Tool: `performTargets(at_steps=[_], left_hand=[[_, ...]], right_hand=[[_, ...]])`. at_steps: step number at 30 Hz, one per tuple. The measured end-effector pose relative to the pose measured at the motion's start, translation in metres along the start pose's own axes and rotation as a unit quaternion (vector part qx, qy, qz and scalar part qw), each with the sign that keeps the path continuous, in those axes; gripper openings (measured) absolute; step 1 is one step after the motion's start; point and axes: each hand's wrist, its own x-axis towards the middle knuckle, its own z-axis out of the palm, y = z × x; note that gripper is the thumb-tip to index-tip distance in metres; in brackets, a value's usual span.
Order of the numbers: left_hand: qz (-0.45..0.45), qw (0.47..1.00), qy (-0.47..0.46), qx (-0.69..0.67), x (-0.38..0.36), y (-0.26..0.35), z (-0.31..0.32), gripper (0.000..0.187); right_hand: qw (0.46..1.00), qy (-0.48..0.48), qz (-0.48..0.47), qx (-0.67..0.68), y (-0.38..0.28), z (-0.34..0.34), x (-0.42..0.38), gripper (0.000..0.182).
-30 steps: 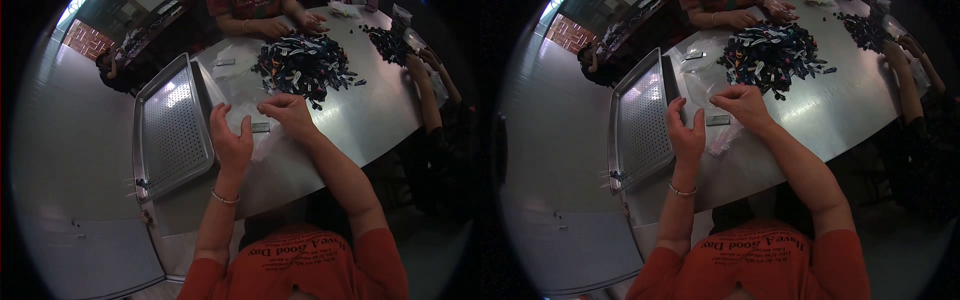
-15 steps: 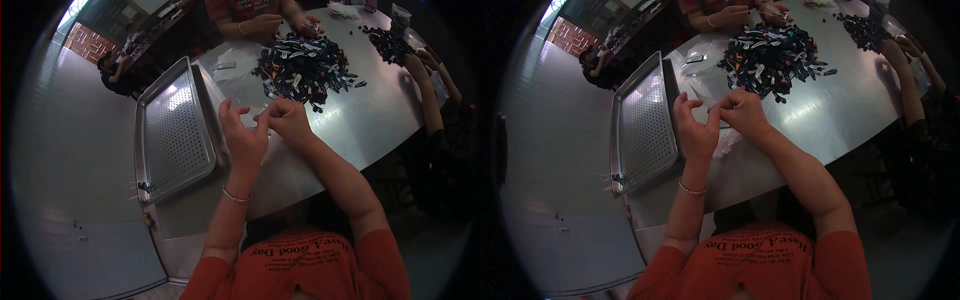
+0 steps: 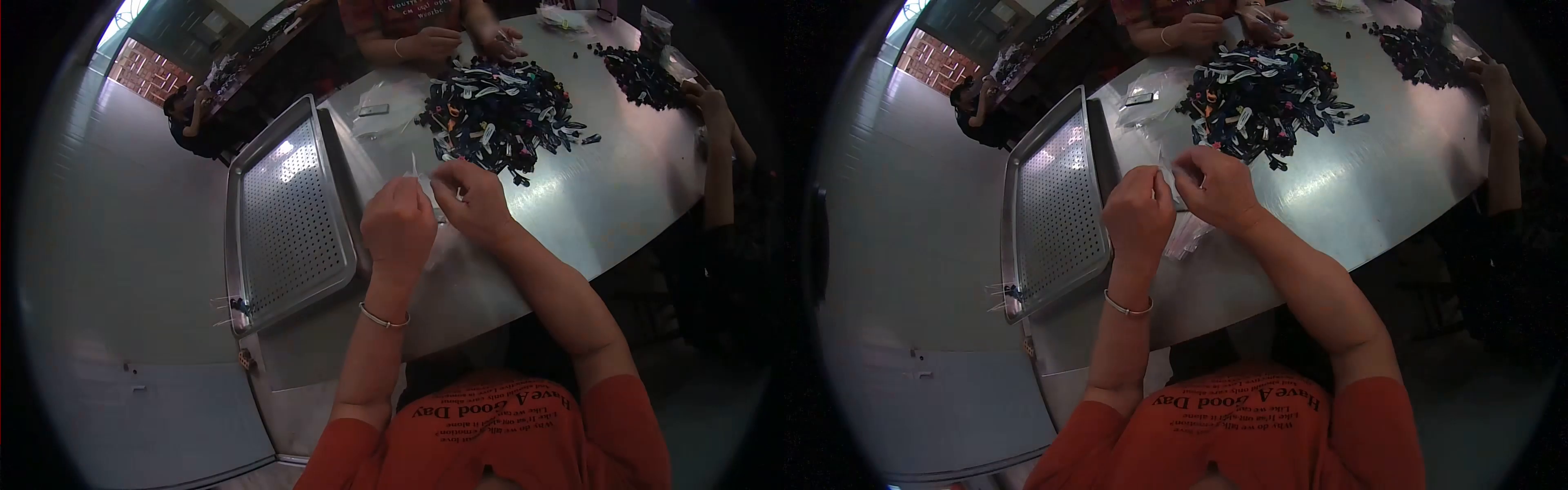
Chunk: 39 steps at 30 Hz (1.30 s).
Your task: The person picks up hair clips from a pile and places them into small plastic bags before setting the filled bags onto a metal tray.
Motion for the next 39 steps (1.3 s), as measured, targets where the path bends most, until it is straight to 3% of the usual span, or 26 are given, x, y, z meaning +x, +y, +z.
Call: performTargets(at_steps=[2,5,9,11,12,14,15,16,17,19,20,22,23,24,25,26,27,29,34,38,39], left_hand=[[0.017,0.999,0.005,0.033,-0.001,0.006,0.002,0.005],[0.023,0.994,-0.076,0.081,0.001,0.02,0.0,0.003],[0.058,0.998,-0.025,0.022,0.0,0.021,0.01,0.008],[0.073,0.997,0.009,-0.031,-0.002,0.021,0.012,0.014],[0.028,0.995,0.047,-0.077,-0.004,0.021,0.012,0.019],[-0.016,0.989,0.085,-0.124,-0.007,0.016,0.018,0.025],[-0.143,0.94,0.095,-0.295,-0.008,0.012,0.022,0.03],[-0.263,0.846,0.099,-0.452,-0.01,0.008,0.024,0.034],[-0.263,0.847,0.1,-0.452,-0.012,0.002,0.023,0.034],[-0.417,0.59,0.062,-0.689,-0.009,-0.005,0.014,0.052],[-0.416,0.59,0.062,-0.689,-0.009,-0.008,0.016,0.052],[-0.392,0.316,0.002,-0.864,-0.01,-0.016,0.023,0.048],[-0.392,0.316,0.003,-0.864,-0.012,-0.019,0.028,0.048],[-0.364,0.381,-0.011,-0.85,-0.013,-0.018,0.032,0.044],[-0.333,0.444,-0.024,-0.832,-0.014,-0.018,0.036,0.04],[-0.334,0.441,-0.023,-0.833,-0.017,-0.018,0.038,0.04],[-0.366,0.464,-0.019,-0.806,-0.016,-0.015,0.037,0.038],[-0.4,0.485,-0.012,-0.778,-0.019,-0.014,0.037,0.036],[-0.397,0.583,-0.064,-0.706,-0.022,-0.005,0.03,0.036],[-0.373,0.534,-0.063,-0.756,-0.021,-0.004,0.032,0.037],[-0.403,0.419,-0.054,-0.812,-0.019,-0.006,0.027,0.038]], right_hand=[[0.993,0.037,-0.042,-0.102,-0.005,-0.001,0.001,0.022],[0.966,0.079,-0.11,-0.221,-0.002,-0.001,0.002,0.03],[0.98,0.039,-0.021,-0.192,0.006,-0.004,0.001,0.028],[0.994,0.046,0.054,-0.078,0.01,-0.001,0.002,0.03],[0.994,0.047,0.053,-0.08,0.011,0.001,0.003,0.03],[0.977,0.089,0.096,0.169,0.013,0.006,0.005,0.031],[0.977,0.089,0.095,0.169,0.008,0.003,0.007,0.031],[0.964,0.074,0.129,0.219,0.003,0.0,0.007,0.03],[0.948,0.058,0.163,0.268,-0.003,-0.003,0.009,0.03],[0.925,0.052,0.192,0.323,-0.011,-0.006,0.011,0.03],[0.899,0.046,0.22,0.377,-0.013,-0.006,0.012,0.029],[0.926,0.028,0.191,0.324,0.002,0.001,0.009,0.029],[0.948,0.011,0.164,0.271,0.01,0.004,0.006,0.029],[0.949,0.01,0.165,0.27,0.007,0.004,0.005,0.029],[0.984,0.0,0.135,0.12,0.002,0.003,0.002,0.032],[0.994,-0.011,0.101,-0.034,-0.001,0.002,0.0,0.035],[0.994,-0.013,0.102,-0.036,0.0,0.002,0.0,0.035],[0.977,0.046,-0.082,-0.192,0.002,0.002,0.001,0.036],[0.934,0.07,-0.206,-0.285,0.001,-0.005,0.01,0.034],[0.933,0.054,-0.236,-0.267,0.004,-0.005,0.008,0.023],[0.933,0.053,-0.236,-0.267,0.003,-0.005,0.008,0.023]])
